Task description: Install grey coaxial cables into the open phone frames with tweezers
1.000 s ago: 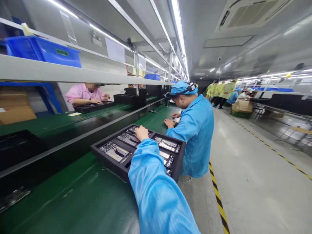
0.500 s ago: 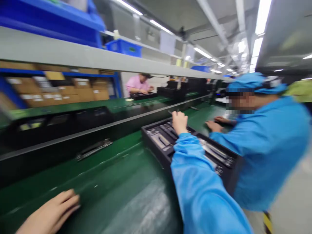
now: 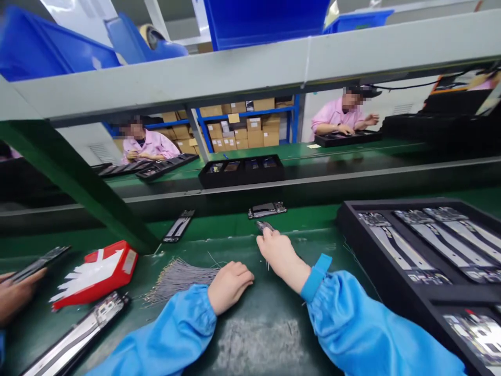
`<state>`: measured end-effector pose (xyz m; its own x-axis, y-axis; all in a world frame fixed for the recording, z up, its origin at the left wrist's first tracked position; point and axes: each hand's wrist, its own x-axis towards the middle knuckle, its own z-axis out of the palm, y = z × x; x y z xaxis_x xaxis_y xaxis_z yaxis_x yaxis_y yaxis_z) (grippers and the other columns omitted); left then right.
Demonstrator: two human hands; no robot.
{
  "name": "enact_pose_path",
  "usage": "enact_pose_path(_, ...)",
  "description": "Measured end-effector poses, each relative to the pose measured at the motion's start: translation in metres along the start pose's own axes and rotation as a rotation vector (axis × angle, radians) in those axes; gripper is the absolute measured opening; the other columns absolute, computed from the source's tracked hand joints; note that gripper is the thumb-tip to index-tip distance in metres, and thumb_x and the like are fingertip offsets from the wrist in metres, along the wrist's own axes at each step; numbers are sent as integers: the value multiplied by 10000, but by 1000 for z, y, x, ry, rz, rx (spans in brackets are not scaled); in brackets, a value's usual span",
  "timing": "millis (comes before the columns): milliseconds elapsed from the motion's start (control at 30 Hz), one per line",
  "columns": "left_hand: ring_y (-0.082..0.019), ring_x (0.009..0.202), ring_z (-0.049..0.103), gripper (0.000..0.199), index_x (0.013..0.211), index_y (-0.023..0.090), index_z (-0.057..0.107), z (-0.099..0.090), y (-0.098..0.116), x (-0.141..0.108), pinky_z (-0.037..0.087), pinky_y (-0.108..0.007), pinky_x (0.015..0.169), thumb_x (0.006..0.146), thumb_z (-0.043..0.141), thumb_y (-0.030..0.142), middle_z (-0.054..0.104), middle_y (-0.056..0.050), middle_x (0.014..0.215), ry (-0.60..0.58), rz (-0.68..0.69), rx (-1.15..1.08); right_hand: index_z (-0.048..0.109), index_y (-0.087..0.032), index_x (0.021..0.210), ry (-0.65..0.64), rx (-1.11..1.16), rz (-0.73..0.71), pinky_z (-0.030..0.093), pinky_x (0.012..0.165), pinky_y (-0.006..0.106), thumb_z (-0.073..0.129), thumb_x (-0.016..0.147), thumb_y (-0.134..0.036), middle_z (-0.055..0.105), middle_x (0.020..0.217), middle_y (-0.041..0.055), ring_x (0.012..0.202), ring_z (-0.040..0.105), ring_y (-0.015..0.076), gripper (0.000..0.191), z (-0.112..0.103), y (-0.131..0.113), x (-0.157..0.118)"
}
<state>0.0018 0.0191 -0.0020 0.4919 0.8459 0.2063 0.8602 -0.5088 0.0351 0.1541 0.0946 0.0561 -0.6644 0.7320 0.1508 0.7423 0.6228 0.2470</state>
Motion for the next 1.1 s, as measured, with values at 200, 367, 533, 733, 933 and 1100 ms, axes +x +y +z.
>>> enact_pose_path(200,-144,733,516,162,854,201,584,-1,-6,0,388,-280,672,856,427,157,593,-12,759,54,33,-81,583,-99,874,-158,122,107,424,491,300,410,749,-26,561,809,166,619,609,226,226,21,-19,-27)
enact_pose_path(367,-131,780,540,186,898,186,592,-39,-8,-4,436,-267,707,867,413,144,616,-31,822,355,15,-243,563,-201,957,-146,298,-135,430,689,301,451,748,-82,546,974,86,847,554,187,266,28,-7,-31)
enact_pose_path(533,-128,795,570,204,925,191,601,-114,-19,-29,469,-249,698,809,487,67,602,-20,838,770,-156,-195,561,-232,1036,-3,561,-303,317,855,363,462,689,-51,532,1011,62,1021,411,205,403,40,22,-40)
enact_pose_path(733,-145,746,559,286,934,192,625,-137,-27,-48,470,-291,688,704,591,26,599,-17,818,1050,-170,150,563,-207,976,70,480,-262,276,802,345,457,754,-106,534,951,67,962,403,207,267,55,26,-43)
enact_pose_path(933,-152,769,514,287,963,184,600,-53,-4,-17,442,-283,687,825,382,58,601,-52,846,241,107,-21,571,-177,887,104,218,13,235,716,358,416,807,-176,528,891,102,856,392,234,175,58,20,-52)
enact_pose_path(1100,-151,822,525,257,980,174,579,-11,8,-12,439,-289,726,857,366,98,595,-54,904,19,70,-225,584,-173,856,89,185,99,218,673,346,431,792,-186,519,835,104,817,382,232,166,61,27,-62)
